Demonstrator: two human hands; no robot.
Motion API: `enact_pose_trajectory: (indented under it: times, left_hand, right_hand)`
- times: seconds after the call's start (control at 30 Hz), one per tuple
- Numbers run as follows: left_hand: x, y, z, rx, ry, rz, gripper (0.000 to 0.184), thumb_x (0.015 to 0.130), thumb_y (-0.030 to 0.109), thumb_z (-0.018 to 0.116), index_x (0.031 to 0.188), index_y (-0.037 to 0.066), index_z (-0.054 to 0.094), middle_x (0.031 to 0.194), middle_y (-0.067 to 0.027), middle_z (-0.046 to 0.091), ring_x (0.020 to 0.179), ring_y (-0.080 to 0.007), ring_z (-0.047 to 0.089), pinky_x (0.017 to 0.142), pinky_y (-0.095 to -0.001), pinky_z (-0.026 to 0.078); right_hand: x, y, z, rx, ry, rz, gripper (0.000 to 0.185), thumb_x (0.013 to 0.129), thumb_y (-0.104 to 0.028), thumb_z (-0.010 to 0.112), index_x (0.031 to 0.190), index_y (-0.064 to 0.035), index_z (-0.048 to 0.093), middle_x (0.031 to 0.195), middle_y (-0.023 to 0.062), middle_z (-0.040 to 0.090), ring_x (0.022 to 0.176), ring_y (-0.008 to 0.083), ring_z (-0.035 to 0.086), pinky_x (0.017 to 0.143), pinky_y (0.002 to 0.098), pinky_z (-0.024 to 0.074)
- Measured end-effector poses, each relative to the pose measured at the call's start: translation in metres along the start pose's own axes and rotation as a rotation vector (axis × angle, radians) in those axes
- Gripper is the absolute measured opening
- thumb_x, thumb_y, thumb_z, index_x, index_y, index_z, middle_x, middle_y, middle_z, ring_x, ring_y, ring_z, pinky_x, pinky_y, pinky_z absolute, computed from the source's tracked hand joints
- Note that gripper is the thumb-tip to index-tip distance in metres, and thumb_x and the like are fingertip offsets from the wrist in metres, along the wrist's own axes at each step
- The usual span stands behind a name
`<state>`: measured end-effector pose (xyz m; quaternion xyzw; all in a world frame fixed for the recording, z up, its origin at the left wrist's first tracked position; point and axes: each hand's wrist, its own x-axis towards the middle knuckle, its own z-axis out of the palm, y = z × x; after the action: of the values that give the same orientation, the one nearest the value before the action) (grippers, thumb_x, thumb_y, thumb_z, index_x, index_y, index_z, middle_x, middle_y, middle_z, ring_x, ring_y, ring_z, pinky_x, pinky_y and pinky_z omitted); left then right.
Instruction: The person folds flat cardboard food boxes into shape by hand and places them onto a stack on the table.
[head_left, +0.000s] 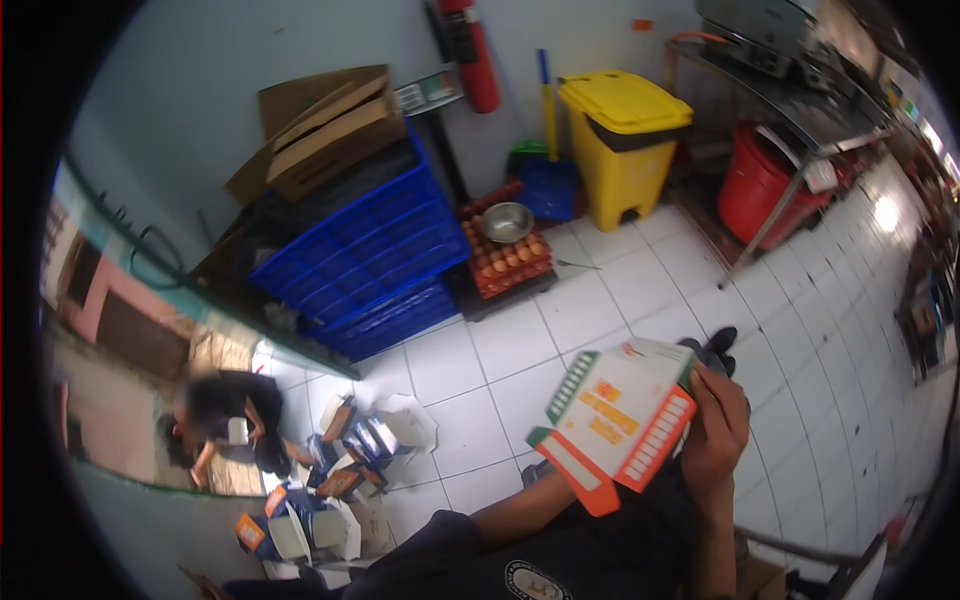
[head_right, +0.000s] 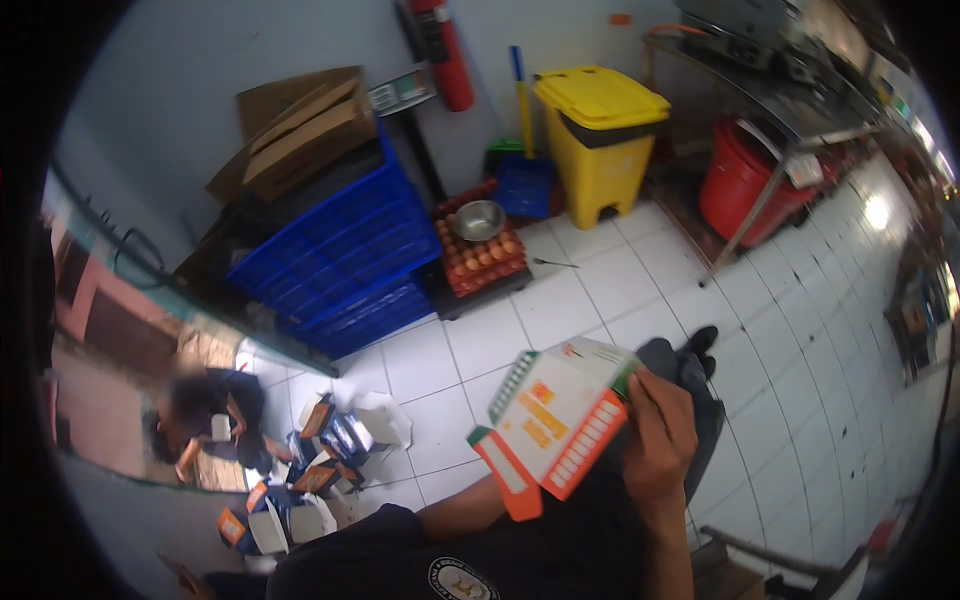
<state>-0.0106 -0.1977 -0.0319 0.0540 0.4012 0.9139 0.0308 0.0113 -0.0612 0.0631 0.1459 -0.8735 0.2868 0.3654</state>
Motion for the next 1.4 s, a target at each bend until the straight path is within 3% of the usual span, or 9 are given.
enact_pose_trajectory:
  times: [0.2, 0.43, 0.57, 0.77, 0.9, 1.03, 1.17, 1.3, 1.4]
  left_hand:
    - [0.015, 0.003, 0.018, -0.087, -0.032, -0.044, 0.039, 0.100, 0.023, 0.062, 0.136, 0.011, 0.053, 0.128, -0.0077, 0.063, 0.119, -0.0226, 0.061, 0.100, -0.0420, 0.052]
    - [0.019, -0.001, 0.027, 0.173, 0.008, -0.009, 0.037, 0.101, 0.021, 0.060, 0.134, 0.005, 0.053, 0.126, -0.0108, 0.063, 0.114, -0.0217, 0.063, 0.093, -0.0365, 0.056]
    - [0.015, -0.003, 0.028, 0.243, -0.005, -0.014, 0.036, 0.102, 0.022, 0.060, 0.133, 0.004, 0.054, 0.125, -0.0110, 0.064, 0.113, -0.0214, 0.064, 0.093, -0.0360, 0.056]
    - [0.009, -0.007, 0.028, 0.354, -0.037, -0.044, 0.035, 0.102, 0.022, 0.060, 0.131, 0.003, 0.055, 0.124, -0.0113, 0.064, 0.112, -0.0209, 0.064, 0.091, -0.0353, 0.056]
    - [0.006, -0.014, 0.032, 0.437, -0.088, -0.087, 0.035, 0.102, 0.022, 0.059, 0.130, 0.002, 0.056, 0.123, -0.0114, 0.065, 0.111, -0.0206, 0.065, 0.091, -0.0349, 0.056]
    - [0.005, -0.022, 0.036, 0.522, -0.163, -0.115, 0.034, 0.102, 0.022, 0.059, 0.130, 0.001, 0.056, 0.122, -0.0116, 0.065, 0.110, -0.0203, 0.065, 0.090, -0.0344, 0.056]
    - [0.002, -0.028, 0.039, 0.613, -0.212, -0.137, 0.034, 0.102, 0.022, 0.059, 0.129, 0.001, 0.057, 0.121, -0.0118, 0.065, 0.109, -0.0200, 0.065, 0.089, -0.0340, 0.055]
    - [0.003, -0.030, 0.038, 0.693, -0.233, -0.129, 0.034, 0.103, 0.022, 0.059, 0.128, 0.000, 0.058, 0.120, -0.0120, 0.066, 0.108, -0.0197, 0.066, 0.088, -0.0335, 0.055]
    - [0.002, -0.030, 0.037, 0.753, -0.247, -0.123, 0.034, 0.103, 0.023, 0.059, 0.127, -0.001, 0.058, 0.119, -0.0122, 0.066, 0.107, -0.0194, 0.066, 0.088, -0.0331, 0.055]
  right_hand:
    - [0.009, 0.005, -0.013, 0.137, -0.070, 0.071, 0.037, 0.072, 0.012, 0.067, 0.109, 0.0075, 0.067, 0.111, 0.0182, 0.067, 0.097, 0.0340, 0.065, 0.082, 0.0378, 0.0556]
    - [-0.002, 0.004, -0.016, 0.272, 0.087, 0.295, 0.023, 0.084, 0.007, 0.068, 0.107, 0.0048, 0.065, 0.106, 0.0165, 0.065, 0.095, 0.0326, 0.063, 0.081, 0.0388, 0.0530]
    - [-0.012, -0.001, -0.020, 0.244, 0.138, 0.314, 0.021, 0.085, 0.005, 0.069, 0.105, 0.0057, 0.064, 0.105, 0.0172, 0.064, 0.093, 0.0331, 0.064, 0.079, 0.0390, 0.0528]
    - [-0.021, 0.002, -0.038, 0.216, 0.120, 0.291, 0.019, 0.086, 0.004, 0.066, 0.105, 0.0049, 0.063, 0.105, 0.0187, 0.063, 0.093, 0.0361, 0.063, 0.080, 0.0413, 0.0524]
    - [-0.031, 0.019, -0.045, 0.385, -0.017, 0.369, 0.014, 0.095, -0.004, 0.060, 0.106, 0.0044, 0.062, 0.107, 0.0181, 0.062, 0.097, 0.0348, 0.064, 0.084, 0.0388, 0.0521]
    - [-0.048, 0.025, -0.039, 0.468, 0.018, 0.490, 0.018, 0.096, -0.009, 0.060, 0.108, 0.0036, 0.061, 0.110, 0.0174, 0.062, 0.099, 0.0342, 0.064, 0.088, 0.0383, 0.0508]
    - [-0.060, 0.024, -0.034, 0.438, 0.032, 0.466, 0.023, 0.094, -0.012, 0.062, 0.112, 0.0025, 0.061, 0.113, 0.0178, 0.062, 0.103, 0.0356, 0.064, 0.090, 0.0392, 0.0512]
    - [-0.073, 0.016, -0.025, 0.451, -0.002, 0.524, 0.033, 0.092, -0.015, 0.065, 0.120, 0.0014, 0.061, 0.128, 0.0178, 0.059, 0.112, 0.0368, 0.063, 0.093, 0.0407, 0.0528]
    - [-0.084, 0.007, -0.017, 0.403, -0.016, 0.466, 0.045, 0.092, -0.014, 0.062, 0.134, 0.0005, 0.050, 0.139, 0.0205, 0.052, 0.112, 0.0410, 0.062, 0.095, 0.0438, 0.0533]
